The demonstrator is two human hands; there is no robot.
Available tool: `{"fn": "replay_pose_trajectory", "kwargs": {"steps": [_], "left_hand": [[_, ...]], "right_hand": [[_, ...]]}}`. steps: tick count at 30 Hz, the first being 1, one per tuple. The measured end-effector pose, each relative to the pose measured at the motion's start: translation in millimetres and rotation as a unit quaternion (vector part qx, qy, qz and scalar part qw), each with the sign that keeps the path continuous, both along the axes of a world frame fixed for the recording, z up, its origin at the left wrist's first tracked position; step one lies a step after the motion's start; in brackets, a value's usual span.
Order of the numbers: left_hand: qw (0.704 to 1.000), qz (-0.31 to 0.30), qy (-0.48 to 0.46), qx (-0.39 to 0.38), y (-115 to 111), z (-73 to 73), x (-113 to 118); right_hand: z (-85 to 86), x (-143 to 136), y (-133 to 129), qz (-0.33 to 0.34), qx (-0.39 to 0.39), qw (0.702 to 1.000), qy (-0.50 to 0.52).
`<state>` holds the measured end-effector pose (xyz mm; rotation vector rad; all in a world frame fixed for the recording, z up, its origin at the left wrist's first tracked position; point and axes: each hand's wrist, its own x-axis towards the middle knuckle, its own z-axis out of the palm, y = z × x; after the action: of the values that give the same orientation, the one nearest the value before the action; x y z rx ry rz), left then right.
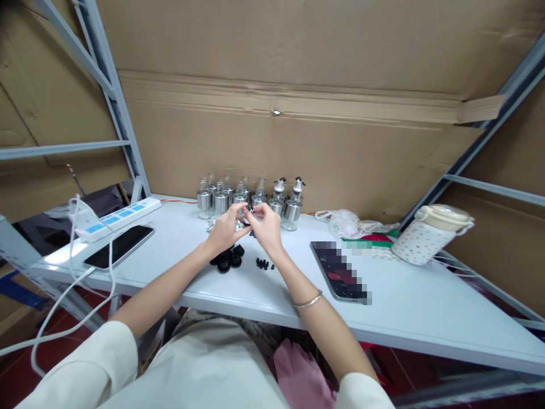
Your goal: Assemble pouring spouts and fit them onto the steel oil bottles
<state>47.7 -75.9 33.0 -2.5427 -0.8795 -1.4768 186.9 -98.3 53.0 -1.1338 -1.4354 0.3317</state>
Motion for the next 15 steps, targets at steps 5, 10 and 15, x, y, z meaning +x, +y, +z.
{"fn": "replay_pose_trajectory", "kwargs": {"steps": [5, 10, 15], "left_hand": [[0.999, 0.017, -0.038, -0.023, -1, 5.8, -2], [0.998, 0.016, -0.028, -0.051, -1, 7.4, -3], [0.997, 0.024, -0.025, -0.066, -1, 8.1, -4]], "right_hand": [[20.7, 17, 37, -0.103, 0.034, 0.985, -0.134], [28.9, 23, 78, -0.156, -0.042, 0.95, -0.266], [24.3, 23, 97, -0.169, -0.059, 0.943, -0.28]]}}
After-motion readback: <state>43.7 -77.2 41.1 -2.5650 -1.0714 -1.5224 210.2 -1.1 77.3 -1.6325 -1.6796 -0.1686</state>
